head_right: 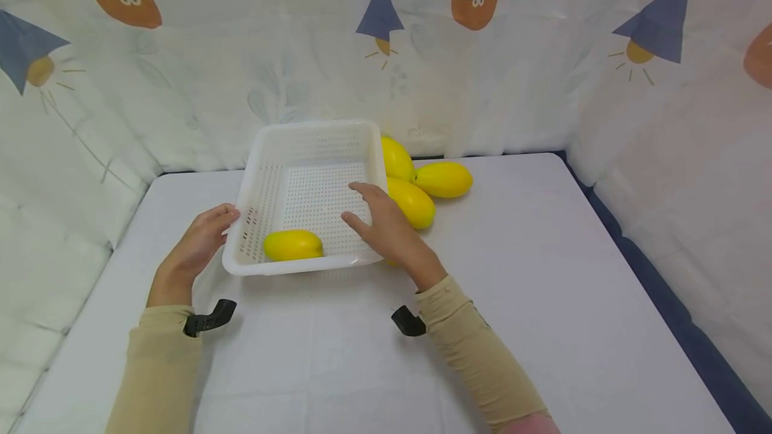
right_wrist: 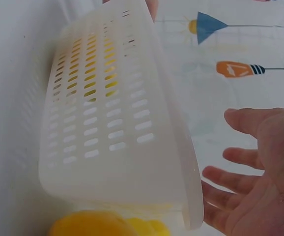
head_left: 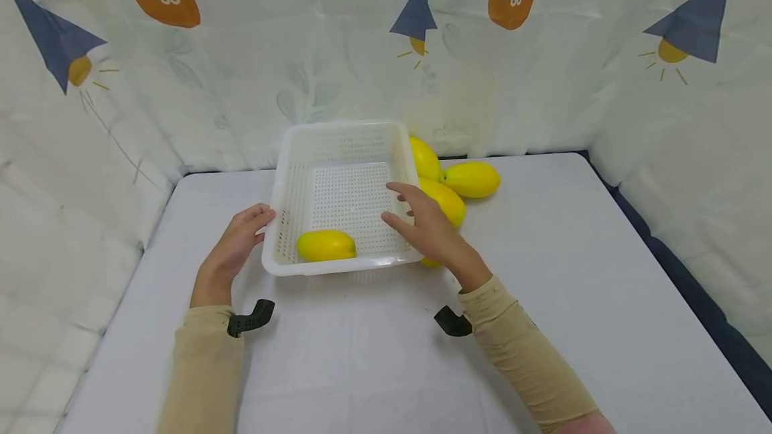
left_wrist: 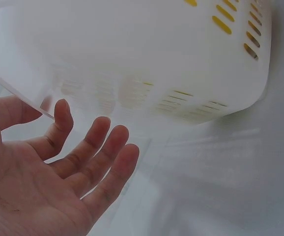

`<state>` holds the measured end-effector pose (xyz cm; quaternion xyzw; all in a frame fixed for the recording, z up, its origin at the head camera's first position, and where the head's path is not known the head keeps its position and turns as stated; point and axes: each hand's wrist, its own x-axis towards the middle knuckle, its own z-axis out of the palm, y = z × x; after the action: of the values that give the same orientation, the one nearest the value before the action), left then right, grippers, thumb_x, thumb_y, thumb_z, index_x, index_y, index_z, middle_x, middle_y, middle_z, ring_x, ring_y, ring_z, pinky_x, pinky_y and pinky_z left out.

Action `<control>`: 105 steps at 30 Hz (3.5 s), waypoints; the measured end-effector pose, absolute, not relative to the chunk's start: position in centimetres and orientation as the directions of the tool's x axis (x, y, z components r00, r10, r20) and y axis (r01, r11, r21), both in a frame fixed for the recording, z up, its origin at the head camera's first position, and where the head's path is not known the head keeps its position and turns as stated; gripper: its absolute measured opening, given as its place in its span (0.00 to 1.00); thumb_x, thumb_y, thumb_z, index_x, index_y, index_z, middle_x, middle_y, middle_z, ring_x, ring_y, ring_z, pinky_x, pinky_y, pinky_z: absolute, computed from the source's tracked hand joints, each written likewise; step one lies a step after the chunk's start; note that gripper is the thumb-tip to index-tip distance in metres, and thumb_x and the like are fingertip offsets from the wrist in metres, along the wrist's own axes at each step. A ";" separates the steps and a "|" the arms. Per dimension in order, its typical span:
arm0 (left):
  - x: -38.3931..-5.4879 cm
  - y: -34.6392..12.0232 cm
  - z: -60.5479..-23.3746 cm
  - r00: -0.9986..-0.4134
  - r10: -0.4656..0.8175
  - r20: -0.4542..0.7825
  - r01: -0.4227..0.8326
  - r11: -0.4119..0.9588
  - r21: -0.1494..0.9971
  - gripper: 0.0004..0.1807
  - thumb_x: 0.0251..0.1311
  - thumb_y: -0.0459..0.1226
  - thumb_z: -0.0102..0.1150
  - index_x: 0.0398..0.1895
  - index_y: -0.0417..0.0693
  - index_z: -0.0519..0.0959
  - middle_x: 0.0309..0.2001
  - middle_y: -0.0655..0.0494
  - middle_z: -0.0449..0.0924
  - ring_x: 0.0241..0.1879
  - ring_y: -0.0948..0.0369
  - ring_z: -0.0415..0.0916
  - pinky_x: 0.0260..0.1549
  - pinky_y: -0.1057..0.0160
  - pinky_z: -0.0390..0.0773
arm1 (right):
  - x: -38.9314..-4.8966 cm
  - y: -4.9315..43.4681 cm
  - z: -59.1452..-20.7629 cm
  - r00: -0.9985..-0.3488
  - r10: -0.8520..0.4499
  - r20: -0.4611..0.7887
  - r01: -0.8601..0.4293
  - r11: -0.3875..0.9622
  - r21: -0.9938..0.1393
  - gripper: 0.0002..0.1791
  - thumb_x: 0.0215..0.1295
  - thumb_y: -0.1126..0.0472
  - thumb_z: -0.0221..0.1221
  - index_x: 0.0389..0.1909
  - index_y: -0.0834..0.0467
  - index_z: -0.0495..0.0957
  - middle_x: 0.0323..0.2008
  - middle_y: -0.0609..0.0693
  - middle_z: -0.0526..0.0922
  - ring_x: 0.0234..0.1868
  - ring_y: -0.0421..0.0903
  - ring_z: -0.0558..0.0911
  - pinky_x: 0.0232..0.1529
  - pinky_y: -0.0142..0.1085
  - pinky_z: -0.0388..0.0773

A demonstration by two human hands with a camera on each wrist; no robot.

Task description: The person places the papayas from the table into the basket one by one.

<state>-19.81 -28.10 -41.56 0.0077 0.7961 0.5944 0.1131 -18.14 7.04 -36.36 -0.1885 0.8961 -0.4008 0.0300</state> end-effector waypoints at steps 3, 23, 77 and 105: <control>-19.8 -28.1 -41.6 -0.974 0.147 -0.170 -0.122 0.292 0.949 0.29 0.72 0.55 0.40 0.54 0.36 0.66 0.54 0.59 0.69 0.57 0.66 0.62 0.67 0.47 0.59 | -18.1 7.4 -36.3 -0.928 -0.353 0.117 -0.321 0.602 -0.732 0.31 0.69 0.49 0.57 0.70 0.49 0.60 0.69 0.48 0.66 0.62 0.49 0.72 0.59 0.47 0.76; -19.7 -28.2 -41.7 -0.974 0.150 -0.167 -0.119 0.288 0.950 0.28 0.72 0.54 0.40 0.53 0.36 0.66 0.53 0.59 0.69 0.58 0.65 0.61 0.67 0.46 0.58 | -18.0 8.7 -36.5 -0.937 -0.298 0.183 -0.328 0.573 -0.751 0.29 0.69 0.51 0.56 0.69 0.52 0.63 0.67 0.49 0.69 0.63 0.53 0.72 0.57 0.48 0.76; -19.5 -28.1 -41.4 -0.976 0.163 -0.146 -0.093 0.295 0.951 0.26 0.72 0.54 0.41 0.50 0.39 0.68 0.50 0.63 0.70 0.54 0.68 0.65 0.52 0.74 0.69 | -19.5 13.4 -37.2 -0.966 -0.157 0.203 -0.256 0.635 -0.729 0.30 0.71 0.52 0.54 0.69 0.57 0.61 0.67 0.54 0.68 0.64 0.56 0.70 0.60 0.52 0.73; -19.6 -28.1 -41.4 -0.975 0.140 -0.172 -0.123 0.305 0.944 0.28 0.72 0.55 0.41 0.52 0.37 0.66 0.53 0.61 0.69 0.56 0.67 0.62 0.63 0.53 0.62 | -20.6 14.9 -38.3 -0.978 -0.113 0.173 -0.205 0.646 -0.736 0.31 0.70 0.50 0.56 0.69 0.58 0.62 0.68 0.55 0.67 0.66 0.56 0.70 0.61 0.51 0.73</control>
<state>-19.60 -28.08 -41.36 0.0054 0.8001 0.5893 0.1116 -20.57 14.94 -38.31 -0.0878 0.9054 -0.4117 -0.0554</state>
